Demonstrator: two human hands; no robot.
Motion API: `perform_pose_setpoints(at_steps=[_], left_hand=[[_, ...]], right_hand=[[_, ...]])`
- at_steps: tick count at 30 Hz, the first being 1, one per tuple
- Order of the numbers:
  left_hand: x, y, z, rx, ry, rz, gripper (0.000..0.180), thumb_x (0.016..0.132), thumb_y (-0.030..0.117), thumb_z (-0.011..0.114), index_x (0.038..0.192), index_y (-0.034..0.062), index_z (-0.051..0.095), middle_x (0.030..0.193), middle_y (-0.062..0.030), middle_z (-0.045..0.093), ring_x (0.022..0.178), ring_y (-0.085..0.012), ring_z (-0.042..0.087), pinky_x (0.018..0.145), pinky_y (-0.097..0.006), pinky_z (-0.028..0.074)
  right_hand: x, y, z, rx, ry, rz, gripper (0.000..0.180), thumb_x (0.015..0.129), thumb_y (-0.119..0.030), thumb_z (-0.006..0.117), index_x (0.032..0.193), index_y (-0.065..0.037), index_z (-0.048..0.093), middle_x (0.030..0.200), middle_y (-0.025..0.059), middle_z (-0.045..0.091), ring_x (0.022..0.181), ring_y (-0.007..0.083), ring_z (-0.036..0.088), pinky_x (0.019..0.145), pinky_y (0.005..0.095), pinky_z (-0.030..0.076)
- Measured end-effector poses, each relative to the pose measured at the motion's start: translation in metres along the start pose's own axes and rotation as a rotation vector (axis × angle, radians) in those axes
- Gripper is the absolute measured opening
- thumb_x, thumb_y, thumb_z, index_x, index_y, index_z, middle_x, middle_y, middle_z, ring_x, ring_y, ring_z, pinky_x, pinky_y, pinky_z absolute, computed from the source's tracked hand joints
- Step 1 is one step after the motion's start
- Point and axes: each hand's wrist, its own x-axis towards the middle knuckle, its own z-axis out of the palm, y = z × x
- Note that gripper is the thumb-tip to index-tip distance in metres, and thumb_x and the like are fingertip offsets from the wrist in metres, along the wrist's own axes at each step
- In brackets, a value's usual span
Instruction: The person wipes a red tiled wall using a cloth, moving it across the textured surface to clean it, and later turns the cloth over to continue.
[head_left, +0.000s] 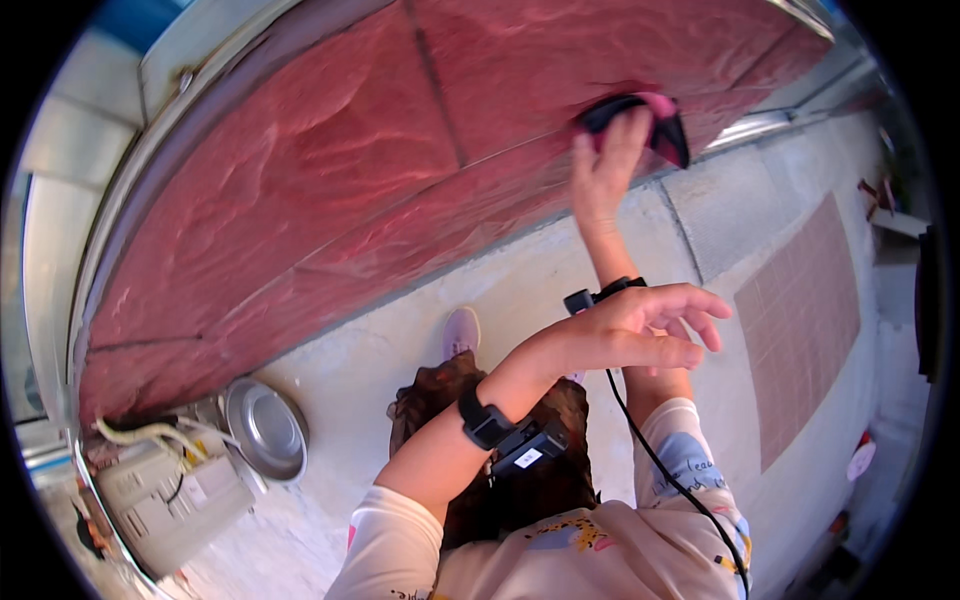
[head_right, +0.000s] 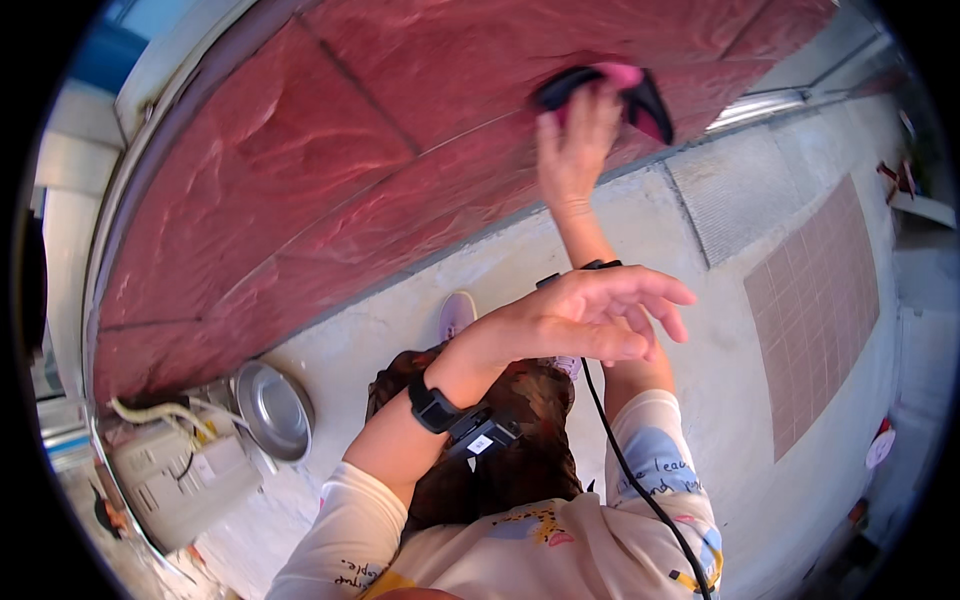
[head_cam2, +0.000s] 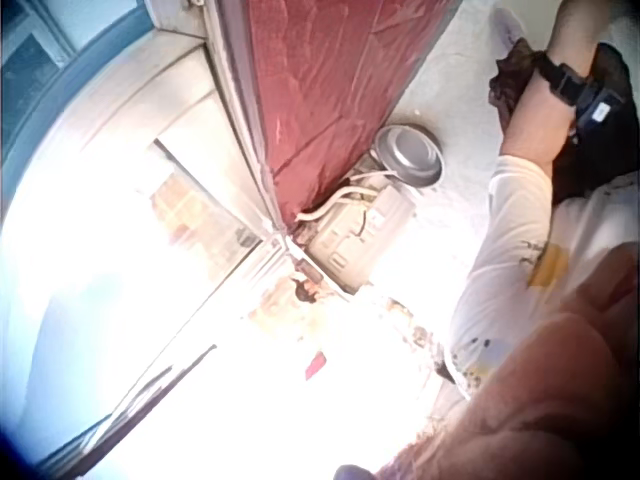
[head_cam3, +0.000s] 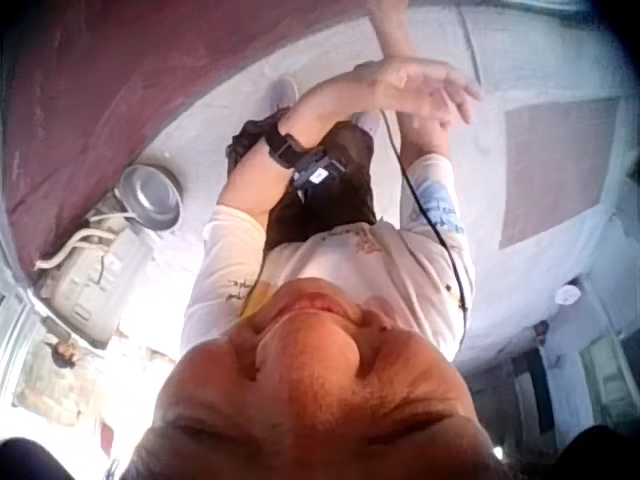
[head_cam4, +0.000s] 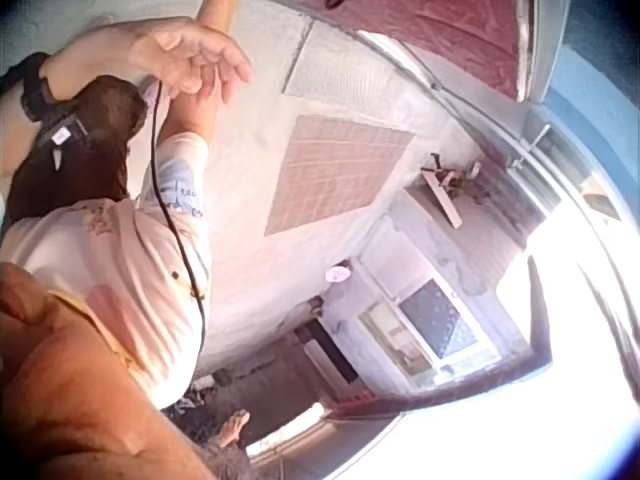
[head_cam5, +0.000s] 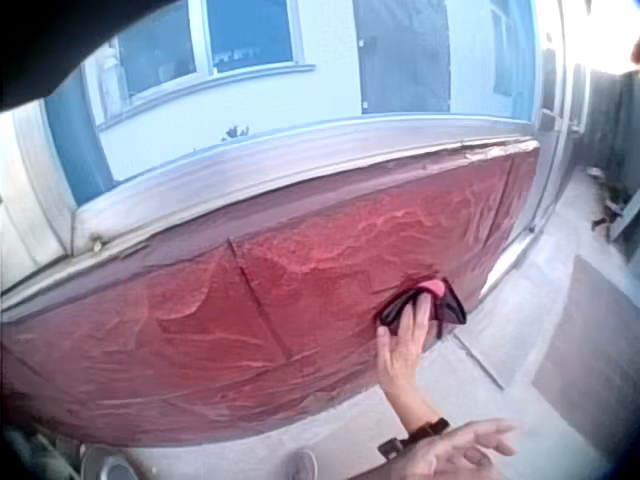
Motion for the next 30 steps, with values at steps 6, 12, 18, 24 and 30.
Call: perform_pose_setpoints(at_steps=[6,12,18,24,30], left_hand=[[-0.013,0.007,-0.001,0.080,0.002,-0.036,0.055,0.082,0.027,0.069,0.129,0.0060,0.049,0.107,-0.0061,0.061,0.088,-0.0124,0.059,0.068,-0.027,0.050],[-0.026,0.030,-0.003,0.079,0.032,0.066,0.053,0.082,0.028,0.070,0.126,0.0072,0.051,0.103,-0.0046,0.063,0.086,-0.0111,0.060,0.065,-0.025,0.050],[-0.040,0.052,0.013,0.245,0.037,0.200,0.053,0.082,0.033,0.069,0.125,0.0077,0.052,0.101,-0.0031,0.065,0.085,-0.0143,0.061,0.067,-0.029,0.050],[-0.055,0.081,0.054,0.549,0.047,0.272,0.044,0.083,0.035,0.065,0.115,0.0062,0.057,0.093,-0.0049,0.066,0.082,-0.0204,0.064,0.068,-0.033,0.051],[-0.076,0.082,0.075,0.815,0.137,0.533,0.031,0.080,0.022,0.063,0.100,0.0000,0.055,0.079,-0.0101,0.057,0.070,-0.0286,0.058,0.059,-0.040,0.046]], right_hand=[[-0.061,-0.019,0.027,0.740,-0.100,1.017,0.056,0.099,-0.039,0.034,0.142,-0.005,0.025,0.147,0.0166,0.027,0.134,0.0370,0.028,0.106,0.0526,0.027],[-0.078,-0.096,0.022,1.113,-0.391,1.690,0.067,0.096,-0.057,0.019,0.144,-0.010,0.023,0.148,0.0153,0.025,0.134,0.0409,0.026,0.101,0.0693,0.026],[-0.093,-0.180,0.011,1.400,-0.582,1.777,0.072,0.095,-0.057,0.026,0.144,-0.004,0.020,0.148,0.0188,0.022,0.135,0.0407,0.025,0.106,0.0622,0.027],[-0.100,-0.231,0.004,1.594,-0.719,1.818,0.054,0.094,-0.033,0.046,0.131,0.005,0.033,0.137,0.0233,0.036,0.126,0.0375,0.039,0.105,0.0531,0.036],[-0.130,-0.228,0.016,1.373,-1.023,1.703,0.021,0.089,0.000,0.052,0.109,0.003,0.053,0.108,0.0148,0.061,0.101,0.0253,0.061,0.095,0.0379,0.050]])
